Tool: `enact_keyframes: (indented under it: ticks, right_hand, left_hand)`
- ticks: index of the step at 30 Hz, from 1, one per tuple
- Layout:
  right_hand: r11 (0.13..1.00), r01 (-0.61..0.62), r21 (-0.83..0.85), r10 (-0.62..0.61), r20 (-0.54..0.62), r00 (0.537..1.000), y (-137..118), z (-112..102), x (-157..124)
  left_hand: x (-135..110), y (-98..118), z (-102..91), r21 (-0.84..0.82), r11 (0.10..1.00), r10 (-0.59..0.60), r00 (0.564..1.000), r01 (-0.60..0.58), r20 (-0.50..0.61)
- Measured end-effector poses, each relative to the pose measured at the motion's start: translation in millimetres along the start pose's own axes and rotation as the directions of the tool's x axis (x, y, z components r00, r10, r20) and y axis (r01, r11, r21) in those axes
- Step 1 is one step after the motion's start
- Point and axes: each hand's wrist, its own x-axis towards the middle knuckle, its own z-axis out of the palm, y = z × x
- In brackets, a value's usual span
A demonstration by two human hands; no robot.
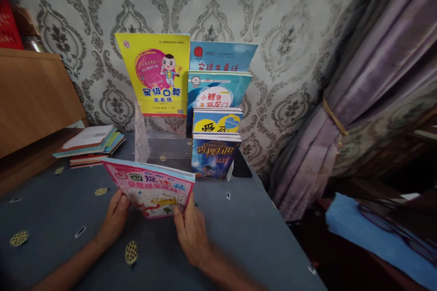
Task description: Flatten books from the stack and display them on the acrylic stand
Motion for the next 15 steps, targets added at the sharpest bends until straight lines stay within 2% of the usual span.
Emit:
enact_keyframes:
  ticks: [8, 10, 12, 15]
  right_hand:
    - [0.997, 0.044, 0.063, -0.049, 0.082, 0.995, -10.4, -5.5, 3.4]
    - [0.999, 0.04, 0.031, -0.042, 0.056, 0.998, -6.7, -3.9, 1.4]
    - [0.998, 0.054, -0.032, -0.055, -0.017, 0.998, -3.2, -2.3, -0.8]
    - [0.987, 0.132, -0.095, -0.138, -0.059, 0.989, -4.6, -3.4, -0.9]
  left_hand:
    - [3.5, -12.8, -7.6, -0.003, 1.0, 0.009, 1.0, -0.009, -0.012]
    - [4.8, -10.3, -7.2, 0.005, 1.0, 0.006, 1.0, -0.006, -0.015]
    - [6.7, -6.0, -6.3, 0.01, 1.0, 0.004, 1.0, -0.004, -0.011]
    - [10.3, 0.5, -5.1, 0.013, 1.0, 0.015, 1.0, -0.015, -0.005]
